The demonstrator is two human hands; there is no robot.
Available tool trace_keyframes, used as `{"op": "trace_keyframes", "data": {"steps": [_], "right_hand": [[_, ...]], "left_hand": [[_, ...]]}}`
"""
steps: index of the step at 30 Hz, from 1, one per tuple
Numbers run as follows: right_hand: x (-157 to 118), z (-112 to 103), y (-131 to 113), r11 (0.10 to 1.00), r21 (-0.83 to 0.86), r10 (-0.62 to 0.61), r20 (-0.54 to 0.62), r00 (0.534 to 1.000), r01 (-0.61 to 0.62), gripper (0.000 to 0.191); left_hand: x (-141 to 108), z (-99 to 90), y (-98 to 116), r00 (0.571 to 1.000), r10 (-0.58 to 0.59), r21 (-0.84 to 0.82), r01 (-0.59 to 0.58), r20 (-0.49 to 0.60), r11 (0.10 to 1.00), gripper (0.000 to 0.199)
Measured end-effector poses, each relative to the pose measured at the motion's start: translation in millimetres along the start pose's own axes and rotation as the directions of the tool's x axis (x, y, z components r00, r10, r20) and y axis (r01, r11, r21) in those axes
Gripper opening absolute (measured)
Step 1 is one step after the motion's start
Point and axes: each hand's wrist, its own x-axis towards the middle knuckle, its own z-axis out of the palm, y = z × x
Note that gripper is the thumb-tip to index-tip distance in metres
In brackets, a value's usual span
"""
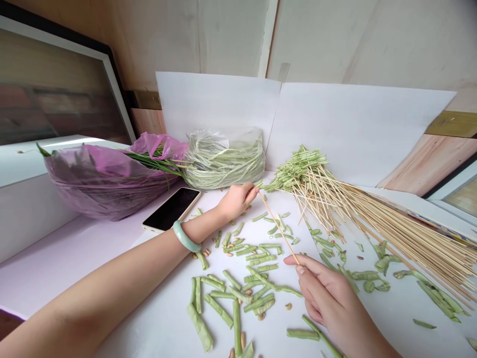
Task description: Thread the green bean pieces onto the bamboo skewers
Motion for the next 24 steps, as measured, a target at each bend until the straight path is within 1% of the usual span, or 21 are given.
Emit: {"op": "trace_keyframes", "data": {"steps": [2,6,9,12,16,18,21,24], "right_hand": [[0.1,-0.9,1.3,1.0,-0.009,-0.002,0.013,1.0,0.003,0.039],[-1.6,-0.9,0.7,0.999,-0.028,-0.036,0.003,0.999,0.036,0.034],[-0.3,-2.3,3.1,0.998,-0.048,-0.042,0.037,0.998,0.044,0.033],[2.8,-3.9,6.1,0.998,-0.044,-0.034,0.034,0.999,0.036,0.033],[4.1,-3.0,3.1,1.0,-0.021,0.001,0.023,1.0,-0.001,0.036],[3.0,-1.4,-1.2,1.0,-0.009,0.007,0.006,1.0,-0.007,0.037],[0.4,0.9,-7.2,1.0,0.0,0.003,-0.027,1.0,-0.003,0.037],[-1.2,2.1,-9.7,1.0,-0.003,0.006,-0.029,1.0,-0.006,0.037]], "left_hand": [[0.3,-1.3,-1.6,1.0,0.013,0.025,-0.013,-0.002,1.0,0.03],[0.7,-4.7,-4.4,0.999,0.045,0.069,-0.045,0.001,0.997,0.03],[0.6,-6.7,-5.7,0.998,0.058,0.081,-0.059,0.011,0.995,0.03],[-0.2,-6.9,-5.3,0.997,0.071,0.08,-0.072,0.024,0.994,0.032],[-3.0,-2.7,0.3,0.989,0.115,0.057,-0.121,0.099,0.991,0.032],[-4.2,-0.4,4.4,0.984,0.13,0.047,-0.136,0.118,0.99,0.032],[-5.2,0.4,9.2,0.985,0.13,0.043,-0.135,0.11,0.99,0.035],[-5.7,-1.6,11.6,0.988,0.12,0.041,-0.125,0.095,0.991,0.035]]}}
